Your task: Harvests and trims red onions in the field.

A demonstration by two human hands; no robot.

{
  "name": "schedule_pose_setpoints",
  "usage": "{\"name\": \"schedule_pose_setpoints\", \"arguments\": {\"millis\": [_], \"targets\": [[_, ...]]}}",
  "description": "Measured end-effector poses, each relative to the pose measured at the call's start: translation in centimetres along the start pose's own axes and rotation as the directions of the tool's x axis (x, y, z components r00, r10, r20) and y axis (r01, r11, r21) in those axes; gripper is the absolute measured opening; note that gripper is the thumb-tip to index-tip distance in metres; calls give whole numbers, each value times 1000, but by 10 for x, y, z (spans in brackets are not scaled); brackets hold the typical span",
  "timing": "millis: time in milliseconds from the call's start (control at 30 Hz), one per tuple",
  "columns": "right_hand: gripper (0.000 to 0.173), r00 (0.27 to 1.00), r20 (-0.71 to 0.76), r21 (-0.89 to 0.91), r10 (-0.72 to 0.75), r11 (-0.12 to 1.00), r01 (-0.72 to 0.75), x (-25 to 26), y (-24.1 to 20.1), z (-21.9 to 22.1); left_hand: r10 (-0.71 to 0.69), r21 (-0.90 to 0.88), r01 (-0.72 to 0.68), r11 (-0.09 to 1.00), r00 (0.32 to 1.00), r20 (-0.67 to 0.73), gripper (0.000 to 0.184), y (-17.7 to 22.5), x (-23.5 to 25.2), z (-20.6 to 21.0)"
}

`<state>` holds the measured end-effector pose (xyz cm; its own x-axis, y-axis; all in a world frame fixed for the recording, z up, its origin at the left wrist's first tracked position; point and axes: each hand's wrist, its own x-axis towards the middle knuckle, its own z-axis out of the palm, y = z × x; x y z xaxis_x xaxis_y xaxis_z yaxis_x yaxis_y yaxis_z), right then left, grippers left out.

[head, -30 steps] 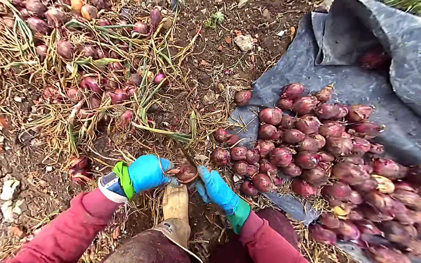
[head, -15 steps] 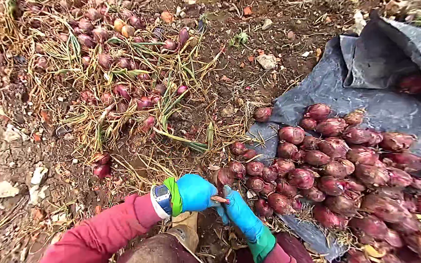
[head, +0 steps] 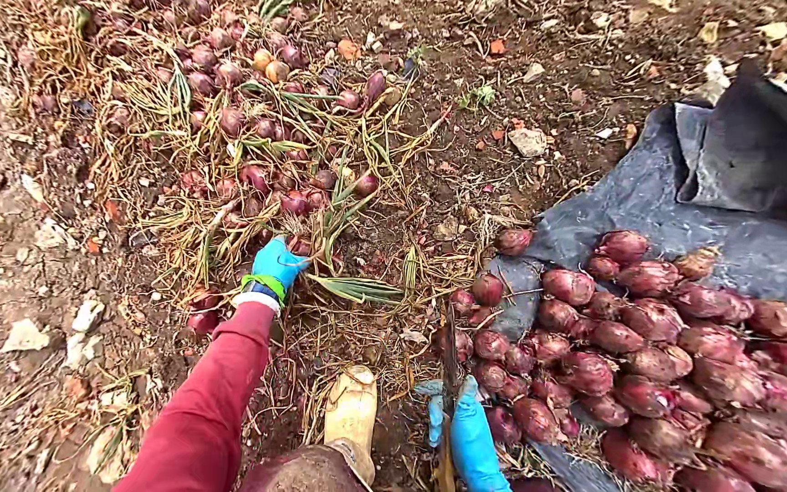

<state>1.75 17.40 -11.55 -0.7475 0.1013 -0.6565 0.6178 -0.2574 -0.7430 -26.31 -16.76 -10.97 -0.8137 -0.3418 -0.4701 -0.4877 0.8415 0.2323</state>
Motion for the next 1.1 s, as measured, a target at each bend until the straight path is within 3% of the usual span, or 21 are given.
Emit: {"name": "schedule_pose_setpoints", "arguments": {"millis": [133,233,300,367,467,533,600,667,733,800,867,900,967,1033,1100], "targets": [[92,999,34,-45,38,998,-36,13,3,9,-121,-140,114,984,991,-47,82,-94,-63,39],[89,997,39,-73,65,995,-62,10,6,6,-305,-582,176,794,943,-131,77,-159,-106,43],[93,995,53,-82,85,993,-81,8,9,-1,-334,-784,72,617,926,-177,61,-166,-129,19],[98,986,67,-80,151,986,-146,11,11,-3,-246,-805,-8,594,950,-191,42,-148,-142,-16],[97,967,150,-92,205,977,-192,18,12,8,28,-633,-91,769,994,-109,29,-85,-153,-51],[94,945,286,-97,156,986,-134,18,4,21,287,-392,-263,882,958,2,30,-36,-160,-52],[89,915,402,-59,30,998,-7,14,-14,36,527,-213,-494,843,837,144,29,2,-161,-34],[81,903,419,10,-92,995,97,13,-36,47,635,-65,-655,753,696,337,33,32,-161,-16],[75,918,358,16,-168,985,174,14,-56,54,637,-38,-725,687,577,511,48,52,-165,-9],[77,934,295,-91,-200,967,237,16,-71,56,647,-114,-753,648,466,603,56,60,-164,-10],[83,935,300,-232,-191,936,265,26,-71,57,610,-153,-739,656,401,683,56,63,-151,-16],[85,940,303,-348,-154,901,260,33,-68,57,578,-115,-747,654,397,713,57,64,-144,-18],[82,955,296,-497,-27,849,179,50,-60,58,489,98,-779,620,480,728,60,68,-141,-21],[79,959,277,-435,65,898,65,57,-59,59,461,241,-756,609,584,667,60,69,-150,-15],[80,960,269,-340,76,940,20,59,-59,59,486,252,-742,622,617,618,59,70,-156,-10]]}}
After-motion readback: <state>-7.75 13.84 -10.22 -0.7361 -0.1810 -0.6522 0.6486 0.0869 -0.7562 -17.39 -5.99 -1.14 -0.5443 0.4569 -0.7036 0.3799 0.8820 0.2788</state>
